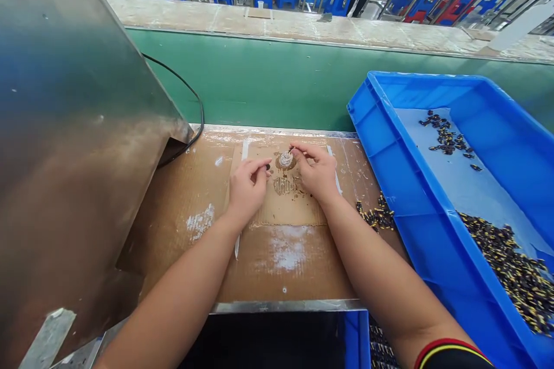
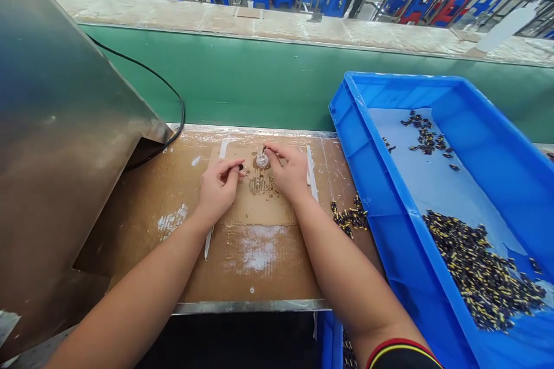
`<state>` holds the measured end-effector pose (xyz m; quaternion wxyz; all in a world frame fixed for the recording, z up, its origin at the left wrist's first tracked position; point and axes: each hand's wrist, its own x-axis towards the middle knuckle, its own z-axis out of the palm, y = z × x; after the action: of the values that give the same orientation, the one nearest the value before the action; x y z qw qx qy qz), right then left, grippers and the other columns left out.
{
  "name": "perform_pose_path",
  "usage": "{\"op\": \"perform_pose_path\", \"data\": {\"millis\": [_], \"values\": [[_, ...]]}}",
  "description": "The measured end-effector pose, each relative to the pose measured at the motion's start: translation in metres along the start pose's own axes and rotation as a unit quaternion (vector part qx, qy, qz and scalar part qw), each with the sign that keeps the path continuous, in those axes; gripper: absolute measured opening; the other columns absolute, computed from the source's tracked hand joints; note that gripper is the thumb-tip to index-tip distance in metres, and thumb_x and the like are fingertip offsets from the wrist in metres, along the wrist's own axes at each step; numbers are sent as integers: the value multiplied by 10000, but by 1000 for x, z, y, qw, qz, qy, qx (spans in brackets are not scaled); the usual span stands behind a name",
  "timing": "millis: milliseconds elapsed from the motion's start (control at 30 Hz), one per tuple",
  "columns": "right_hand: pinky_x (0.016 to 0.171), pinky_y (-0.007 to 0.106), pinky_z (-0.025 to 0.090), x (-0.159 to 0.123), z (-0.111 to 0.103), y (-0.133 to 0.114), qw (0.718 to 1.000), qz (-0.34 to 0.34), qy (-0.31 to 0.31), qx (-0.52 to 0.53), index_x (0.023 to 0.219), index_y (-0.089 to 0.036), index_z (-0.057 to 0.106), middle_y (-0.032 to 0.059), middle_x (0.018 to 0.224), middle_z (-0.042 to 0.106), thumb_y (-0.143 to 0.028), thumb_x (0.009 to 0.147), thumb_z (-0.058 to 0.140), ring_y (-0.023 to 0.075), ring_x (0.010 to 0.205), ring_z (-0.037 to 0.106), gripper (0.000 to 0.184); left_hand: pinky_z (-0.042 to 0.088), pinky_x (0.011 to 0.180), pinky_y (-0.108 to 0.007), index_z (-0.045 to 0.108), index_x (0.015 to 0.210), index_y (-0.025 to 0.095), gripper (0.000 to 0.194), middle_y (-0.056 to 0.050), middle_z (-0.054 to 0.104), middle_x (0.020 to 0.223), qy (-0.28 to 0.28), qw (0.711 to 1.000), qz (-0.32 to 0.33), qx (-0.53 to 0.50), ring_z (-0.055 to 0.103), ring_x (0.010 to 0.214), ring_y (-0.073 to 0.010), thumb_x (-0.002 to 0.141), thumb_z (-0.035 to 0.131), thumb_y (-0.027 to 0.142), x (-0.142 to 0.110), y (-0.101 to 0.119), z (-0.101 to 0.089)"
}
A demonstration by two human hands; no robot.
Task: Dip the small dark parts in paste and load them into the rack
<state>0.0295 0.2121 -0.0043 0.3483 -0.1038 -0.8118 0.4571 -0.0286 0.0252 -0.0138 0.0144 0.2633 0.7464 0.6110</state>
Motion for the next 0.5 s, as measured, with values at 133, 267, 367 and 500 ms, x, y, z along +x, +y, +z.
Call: {"op": "perform_pose_path", "data": {"millis": [133,267,367,500], "values": [[894,395,610,14,-7,-10,998,60,-20,28,1067,-239,817,42,1049,820,-316,945,692,210,946,754,191,595,813,-299,769,1146,198,260,-87,704,1061,8,1000,-4,-3,723,851,-164,1011,550,237,0,-2,1],[898,389,607,18,-5,2,996,60,-3,60,1060,-227,799,49,1037,812,-318,944,687,205,939,751,184,606,819,-293,754,1175,190,243,-92,716,1091,61,995,-53,-57,720,831,-147,998,606,268,0,-1,-2],[910,401,602,14,2,18,997,38,20,71,1084,-237,790,52,1056,807,-342,958,681,209,966,749,197,604,795,-283,755,1127,173,222,-87,730,988,87,988,-97,-84,717,813,-150,988,626,289,5,-4,-6],[928,417,599,8,7,26,999,-3,-2,49,1108,-263,790,48,1102,801,-329,984,668,214,1010,745,186,599,780,-272,746,1099,167,216,-78,729,916,96,982,-125,-102,716,806,-150,992,607,293,9,-8,-6]]}}
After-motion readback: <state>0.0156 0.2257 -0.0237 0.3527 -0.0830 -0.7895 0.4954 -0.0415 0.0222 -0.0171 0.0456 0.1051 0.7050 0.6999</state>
